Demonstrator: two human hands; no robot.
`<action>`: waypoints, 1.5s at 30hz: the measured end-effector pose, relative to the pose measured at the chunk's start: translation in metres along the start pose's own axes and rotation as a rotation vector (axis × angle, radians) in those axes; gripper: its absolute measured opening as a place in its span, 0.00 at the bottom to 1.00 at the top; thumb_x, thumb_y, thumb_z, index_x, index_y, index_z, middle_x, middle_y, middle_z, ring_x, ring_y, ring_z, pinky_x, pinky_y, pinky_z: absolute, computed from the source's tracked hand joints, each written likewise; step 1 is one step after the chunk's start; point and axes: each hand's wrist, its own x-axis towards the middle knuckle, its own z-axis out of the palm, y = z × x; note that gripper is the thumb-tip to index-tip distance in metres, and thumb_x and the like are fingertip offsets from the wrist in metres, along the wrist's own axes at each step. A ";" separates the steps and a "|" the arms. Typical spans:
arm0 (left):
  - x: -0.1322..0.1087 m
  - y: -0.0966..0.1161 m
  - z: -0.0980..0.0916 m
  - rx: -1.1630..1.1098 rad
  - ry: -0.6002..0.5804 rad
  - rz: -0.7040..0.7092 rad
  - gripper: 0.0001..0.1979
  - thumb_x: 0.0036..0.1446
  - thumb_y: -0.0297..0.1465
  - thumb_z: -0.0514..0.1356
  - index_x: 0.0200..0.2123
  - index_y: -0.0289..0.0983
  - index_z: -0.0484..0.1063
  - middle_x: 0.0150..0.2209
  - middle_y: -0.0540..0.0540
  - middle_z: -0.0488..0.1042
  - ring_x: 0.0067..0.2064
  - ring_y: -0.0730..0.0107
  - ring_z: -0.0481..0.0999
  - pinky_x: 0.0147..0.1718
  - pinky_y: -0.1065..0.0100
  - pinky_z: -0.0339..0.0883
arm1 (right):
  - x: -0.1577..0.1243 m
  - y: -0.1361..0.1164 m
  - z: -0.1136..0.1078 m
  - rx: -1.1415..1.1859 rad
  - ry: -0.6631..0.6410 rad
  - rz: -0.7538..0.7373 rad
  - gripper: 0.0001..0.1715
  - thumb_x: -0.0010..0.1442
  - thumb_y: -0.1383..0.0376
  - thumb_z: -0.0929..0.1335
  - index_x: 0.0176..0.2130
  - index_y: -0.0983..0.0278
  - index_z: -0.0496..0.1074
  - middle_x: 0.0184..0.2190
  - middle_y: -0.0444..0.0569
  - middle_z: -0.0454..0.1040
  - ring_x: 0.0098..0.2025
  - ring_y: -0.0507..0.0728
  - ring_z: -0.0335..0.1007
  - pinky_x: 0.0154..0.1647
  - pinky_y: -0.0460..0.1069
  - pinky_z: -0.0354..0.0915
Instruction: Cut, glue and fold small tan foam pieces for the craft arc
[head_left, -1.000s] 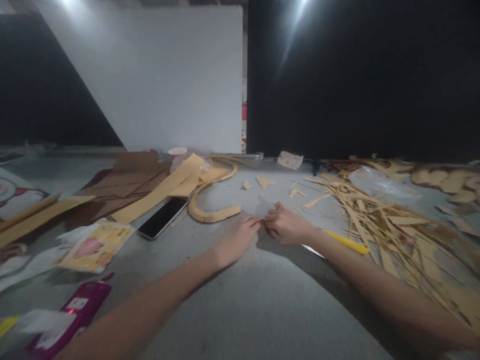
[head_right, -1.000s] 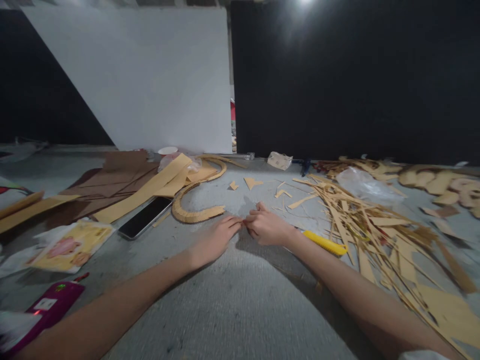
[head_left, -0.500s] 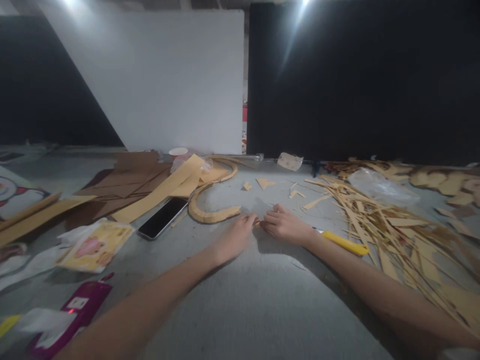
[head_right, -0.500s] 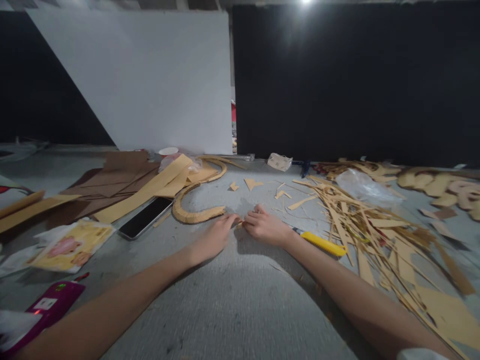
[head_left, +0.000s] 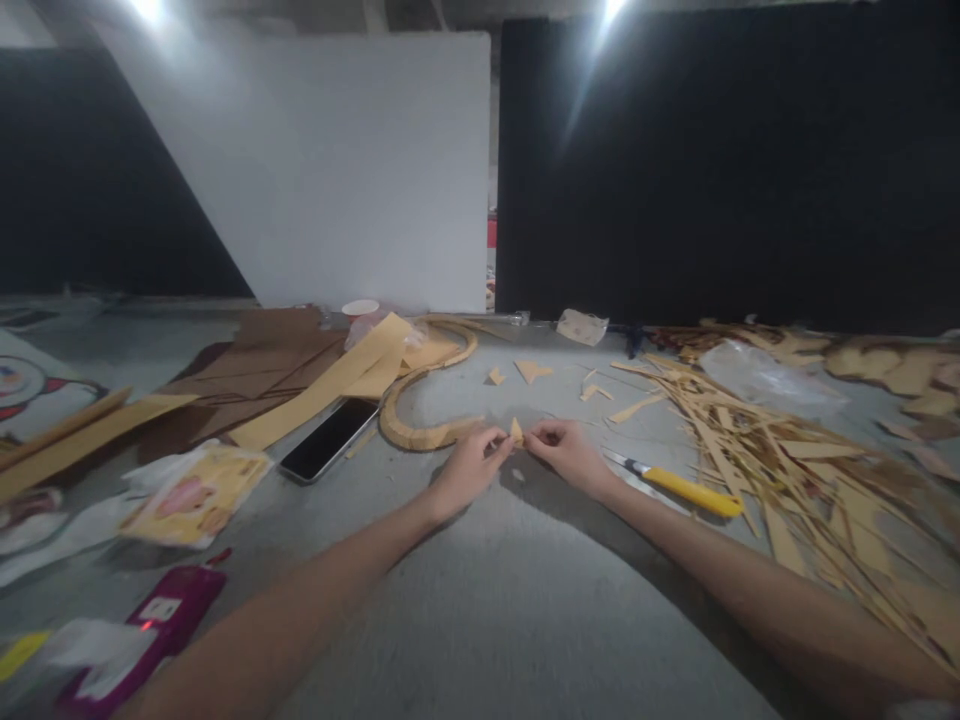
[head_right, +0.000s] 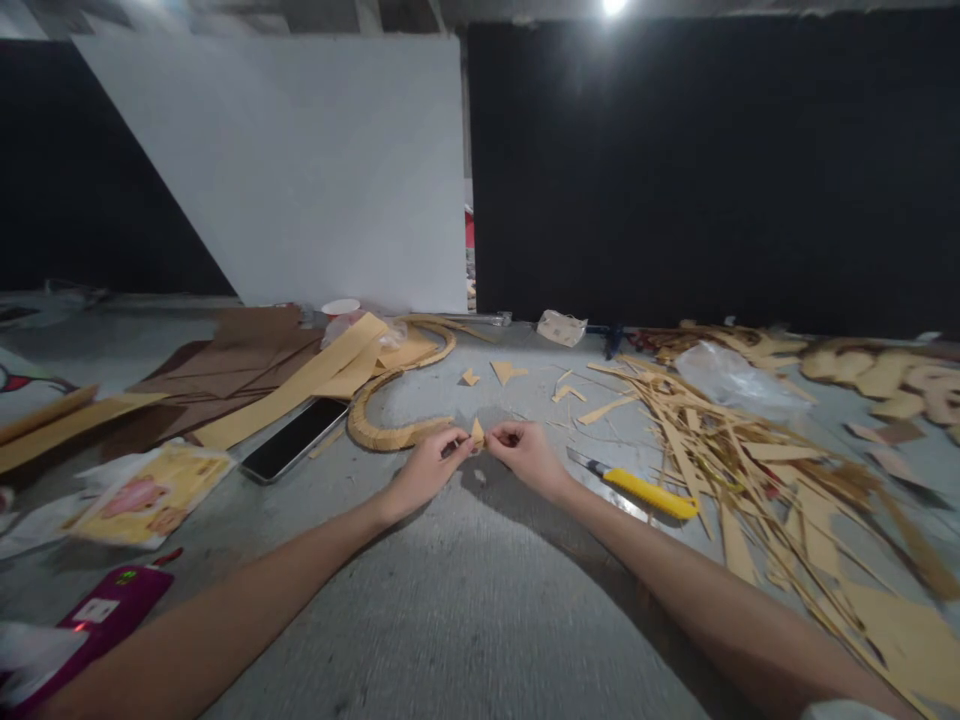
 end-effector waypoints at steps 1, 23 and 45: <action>0.000 0.000 0.000 -0.026 -0.003 -0.011 0.21 0.75 0.45 0.55 0.36 0.37 0.76 0.36 0.45 0.80 0.41 0.61 0.78 0.45 0.63 0.67 | -0.001 -0.002 0.001 0.029 -0.001 0.014 0.24 0.66 0.47 0.70 0.29 0.62 0.75 0.23 0.42 0.65 0.26 0.53 0.57 0.28 0.48 0.53; -0.003 0.003 0.000 -0.106 -0.037 -0.046 0.23 0.73 0.50 0.54 0.35 0.38 0.74 0.34 0.48 0.76 0.39 0.63 0.75 0.41 0.66 0.65 | -0.004 0.001 0.004 0.186 -0.038 0.021 0.30 0.62 0.38 0.74 0.30 0.61 0.77 0.24 0.42 0.65 0.26 0.52 0.54 0.27 0.49 0.51; -0.001 -0.005 -0.001 -0.106 0.044 -0.024 0.24 0.72 0.51 0.57 0.35 0.38 0.76 0.33 0.47 0.80 0.38 0.62 0.78 0.42 0.65 0.67 | -0.010 -0.005 0.003 -0.024 0.069 -0.189 0.20 0.75 0.50 0.66 0.45 0.61 0.80 0.35 0.47 0.72 0.37 0.57 0.67 0.42 0.51 0.64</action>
